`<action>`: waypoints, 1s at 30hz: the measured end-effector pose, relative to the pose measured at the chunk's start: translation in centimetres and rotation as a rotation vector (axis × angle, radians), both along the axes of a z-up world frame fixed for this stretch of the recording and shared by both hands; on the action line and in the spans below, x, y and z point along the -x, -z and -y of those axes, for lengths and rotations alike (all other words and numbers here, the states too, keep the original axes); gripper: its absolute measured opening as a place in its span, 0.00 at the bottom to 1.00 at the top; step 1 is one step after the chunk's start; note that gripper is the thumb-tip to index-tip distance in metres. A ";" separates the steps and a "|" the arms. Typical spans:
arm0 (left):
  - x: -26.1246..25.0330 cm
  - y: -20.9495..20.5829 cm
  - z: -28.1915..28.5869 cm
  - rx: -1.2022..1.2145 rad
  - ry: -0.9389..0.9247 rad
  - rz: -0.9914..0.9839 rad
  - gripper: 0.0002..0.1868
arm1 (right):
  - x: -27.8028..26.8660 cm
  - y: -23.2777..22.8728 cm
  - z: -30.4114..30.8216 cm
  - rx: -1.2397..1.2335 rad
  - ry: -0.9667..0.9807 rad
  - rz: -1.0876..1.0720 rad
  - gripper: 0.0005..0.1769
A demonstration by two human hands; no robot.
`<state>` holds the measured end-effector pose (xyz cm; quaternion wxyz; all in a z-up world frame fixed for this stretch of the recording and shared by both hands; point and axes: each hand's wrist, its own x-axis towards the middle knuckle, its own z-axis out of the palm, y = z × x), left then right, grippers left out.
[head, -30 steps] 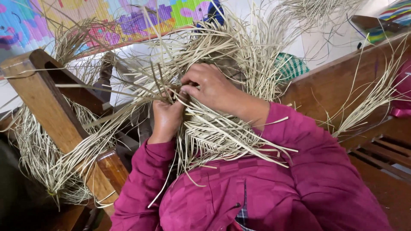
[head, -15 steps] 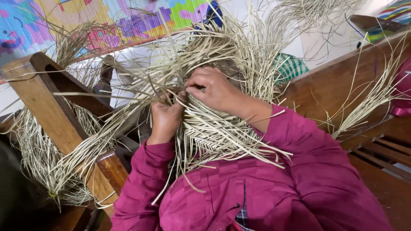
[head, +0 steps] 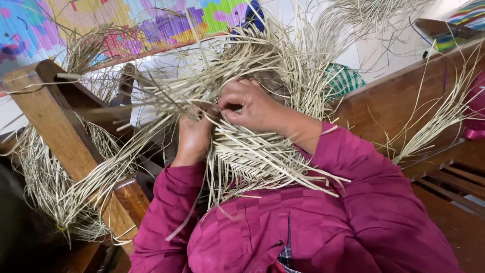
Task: Weaving a hat using dried straw strands
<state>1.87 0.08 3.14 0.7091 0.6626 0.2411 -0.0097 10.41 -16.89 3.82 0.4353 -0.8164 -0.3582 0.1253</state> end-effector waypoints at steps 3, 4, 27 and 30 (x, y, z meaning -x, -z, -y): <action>-0.6 -1.3 0.0 -0.002 -0.036 0.059 0.08 | -0.1 -1.2 0.0 0.050 -0.021 0.010 0.06; -0.4 -1.3 0.1 -0.067 -0.025 0.058 0.13 | -0.2 -1.0 0.1 0.073 -0.051 0.000 0.09; -3.0 -0.2 -5.8 0.407 -0.394 -0.102 0.06 | 6.4 -6.8 9.4 0.187 -0.333 -0.496 0.28; -2.6 -0.8 -6.9 0.493 -0.574 0.002 0.08 | 6.1 -7.3 9.0 0.218 -0.338 -0.538 0.26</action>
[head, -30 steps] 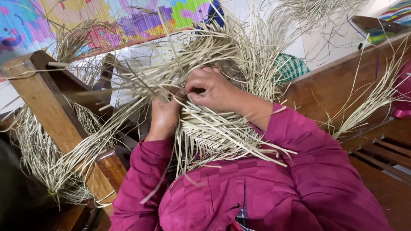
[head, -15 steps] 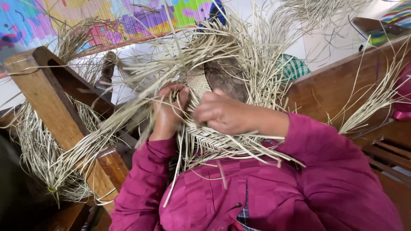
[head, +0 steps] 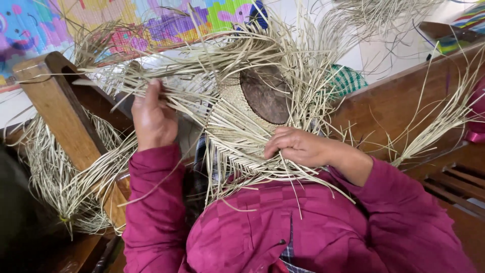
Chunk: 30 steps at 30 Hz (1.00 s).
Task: Weaving a hat using dried straw strands
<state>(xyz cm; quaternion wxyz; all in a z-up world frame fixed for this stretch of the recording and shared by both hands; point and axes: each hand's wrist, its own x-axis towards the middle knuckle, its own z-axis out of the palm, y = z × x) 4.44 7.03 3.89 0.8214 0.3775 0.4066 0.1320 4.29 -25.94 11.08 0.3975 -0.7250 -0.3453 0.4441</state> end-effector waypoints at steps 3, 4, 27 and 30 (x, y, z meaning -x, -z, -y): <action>1.2 -2.4 2.2 -0.068 -0.062 0.026 0.09 | -0.4 -0.3 -0.5 0.045 0.018 -0.102 0.25; 2.1 -3.5 3.1 -0.181 0.062 0.020 0.13 | -0.5 -0.5 -0.6 0.050 0.012 -0.104 0.26; 7.5 0.4 2.0 -0.695 0.792 -0.145 0.08 | -0.8 0.6 2.3 -0.100 0.095 0.072 0.12; 7.8 1.0 2.6 -0.611 0.734 -0.123 0.05 | -1.1 1.4 2.7 -0.083 0.166 -0.018 0.14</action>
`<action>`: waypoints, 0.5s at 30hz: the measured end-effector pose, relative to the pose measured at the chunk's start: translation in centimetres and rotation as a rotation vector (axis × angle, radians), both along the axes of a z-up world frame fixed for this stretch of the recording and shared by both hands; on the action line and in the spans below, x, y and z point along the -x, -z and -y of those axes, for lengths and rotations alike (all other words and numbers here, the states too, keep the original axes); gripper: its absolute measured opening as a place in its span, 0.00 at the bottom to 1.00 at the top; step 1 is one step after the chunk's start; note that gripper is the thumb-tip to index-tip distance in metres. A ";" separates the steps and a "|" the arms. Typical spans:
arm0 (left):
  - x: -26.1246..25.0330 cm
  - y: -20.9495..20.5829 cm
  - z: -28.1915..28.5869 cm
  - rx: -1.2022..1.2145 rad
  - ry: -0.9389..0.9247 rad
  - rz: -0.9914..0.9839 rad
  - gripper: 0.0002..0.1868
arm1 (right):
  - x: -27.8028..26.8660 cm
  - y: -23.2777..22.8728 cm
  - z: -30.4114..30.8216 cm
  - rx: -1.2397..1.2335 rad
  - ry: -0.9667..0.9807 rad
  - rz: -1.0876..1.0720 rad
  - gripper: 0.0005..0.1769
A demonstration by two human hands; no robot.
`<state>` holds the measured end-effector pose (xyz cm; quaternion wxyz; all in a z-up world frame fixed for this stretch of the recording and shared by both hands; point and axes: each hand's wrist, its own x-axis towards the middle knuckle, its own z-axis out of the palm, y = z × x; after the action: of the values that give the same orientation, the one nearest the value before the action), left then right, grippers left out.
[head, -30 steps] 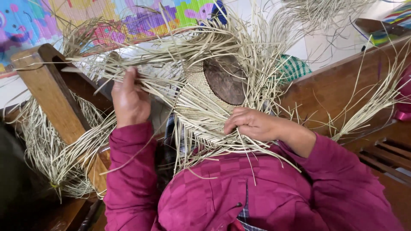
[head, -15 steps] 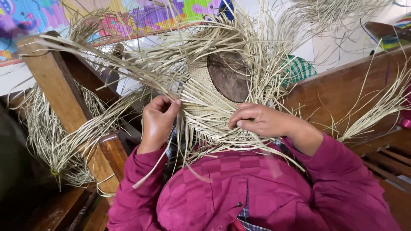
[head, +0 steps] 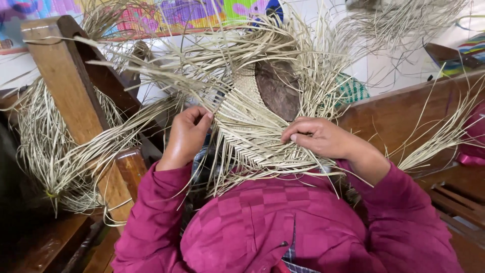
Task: Weaving a hat using dried straw strands
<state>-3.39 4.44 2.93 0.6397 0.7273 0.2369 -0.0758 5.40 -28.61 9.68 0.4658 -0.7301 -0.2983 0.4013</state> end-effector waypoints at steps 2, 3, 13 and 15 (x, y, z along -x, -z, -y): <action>0.3 1.2 0.5 0.007 -0.002 0.012 0.07 | 0.0 0.4 0.1 0.019 -0.017 0.022 0.13; 0.6 1.6 0.9 0.009 -0.005 0.012 0.07 | 0.0 0.0 -0.2 0.021 -0.020 0.022 0.13; 2.2 4.7 3.2 0.347 -0.264 0.133 0.12 | 0.1 0.4 0.2 -0.025 0.024 -0.070 0.13; 2.5 6.3 2.8 0.452 -0.295 0.123 0.10 | -0.3 0.9 0.7 -0.044 0.059 -0.126 0.13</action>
<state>-5.90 1.61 -3.38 0.8031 0.5269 0.2781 0.0117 5.67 -29.34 8.83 0.5114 -0.7013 -0.2554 0.4260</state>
